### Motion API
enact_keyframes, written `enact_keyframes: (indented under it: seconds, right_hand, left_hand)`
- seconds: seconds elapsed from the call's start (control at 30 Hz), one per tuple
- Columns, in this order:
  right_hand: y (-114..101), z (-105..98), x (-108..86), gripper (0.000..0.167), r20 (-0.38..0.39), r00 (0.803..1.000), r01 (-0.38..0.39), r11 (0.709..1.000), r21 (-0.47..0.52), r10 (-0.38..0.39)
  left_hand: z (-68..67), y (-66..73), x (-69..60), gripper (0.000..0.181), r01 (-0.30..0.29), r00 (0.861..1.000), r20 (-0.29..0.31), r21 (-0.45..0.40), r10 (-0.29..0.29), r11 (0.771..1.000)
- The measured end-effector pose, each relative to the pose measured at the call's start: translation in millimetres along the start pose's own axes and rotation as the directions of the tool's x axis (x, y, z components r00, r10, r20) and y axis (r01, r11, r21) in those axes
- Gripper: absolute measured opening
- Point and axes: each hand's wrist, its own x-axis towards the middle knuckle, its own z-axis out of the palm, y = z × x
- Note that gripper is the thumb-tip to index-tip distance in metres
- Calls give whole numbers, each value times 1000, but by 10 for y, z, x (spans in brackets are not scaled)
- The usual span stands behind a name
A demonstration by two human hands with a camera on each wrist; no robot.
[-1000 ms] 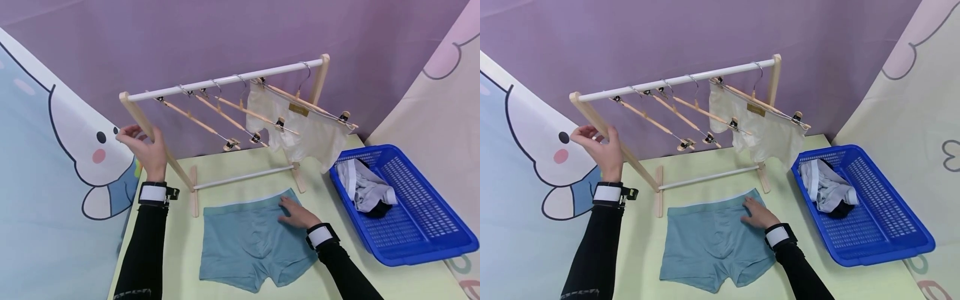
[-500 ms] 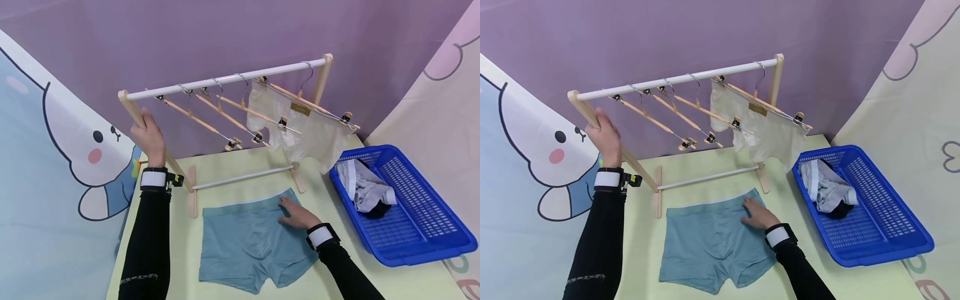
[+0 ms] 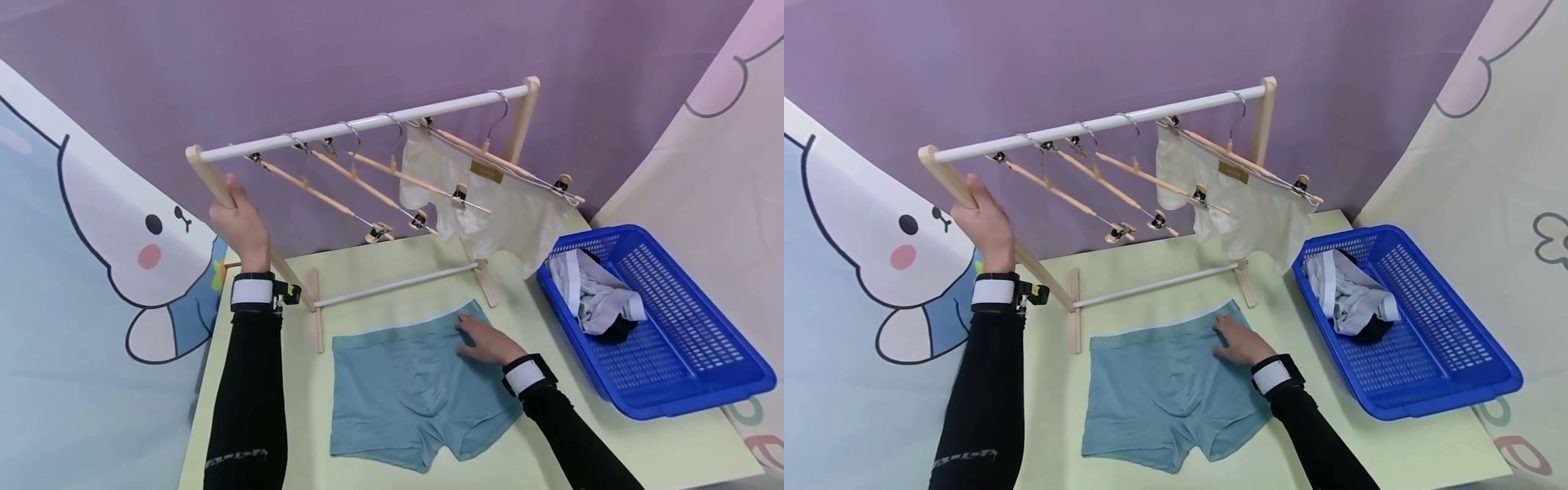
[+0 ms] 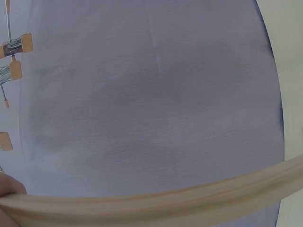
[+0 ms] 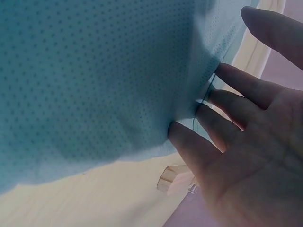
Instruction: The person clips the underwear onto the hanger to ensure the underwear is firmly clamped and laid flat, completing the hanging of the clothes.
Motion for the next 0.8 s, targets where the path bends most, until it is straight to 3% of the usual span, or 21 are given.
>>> enact_keyframes:
  seconds: [0.3, 0.43, 0.67, 0.8]
  right_hand:
    - [-21, 141, -31, 62, -72, 997, 19, 991, -130, -28]
    - [-22, 149, -28, 62, -91, 996, 7, 992, -125, -19]
    - [-24, -8, -68, 54, -152, 988, 22, 999, -39, -28]
    - [-109, -238, -91, 53, -263, 962, 72, 997, -16, -73]
  left_hand:
    - [-85, 31, -20, 50, 85, 996, 15, 76, -86, 994]
    - [-62, 39, -4, 51, 98, 995, 20, 96, -101, 991]
    - [-70, 34, -22, 51, 120, 992, 31, 112, -125, 986]
    - [-72, 42, -25, 52, 123, 992, 20, 121, -126, 985]
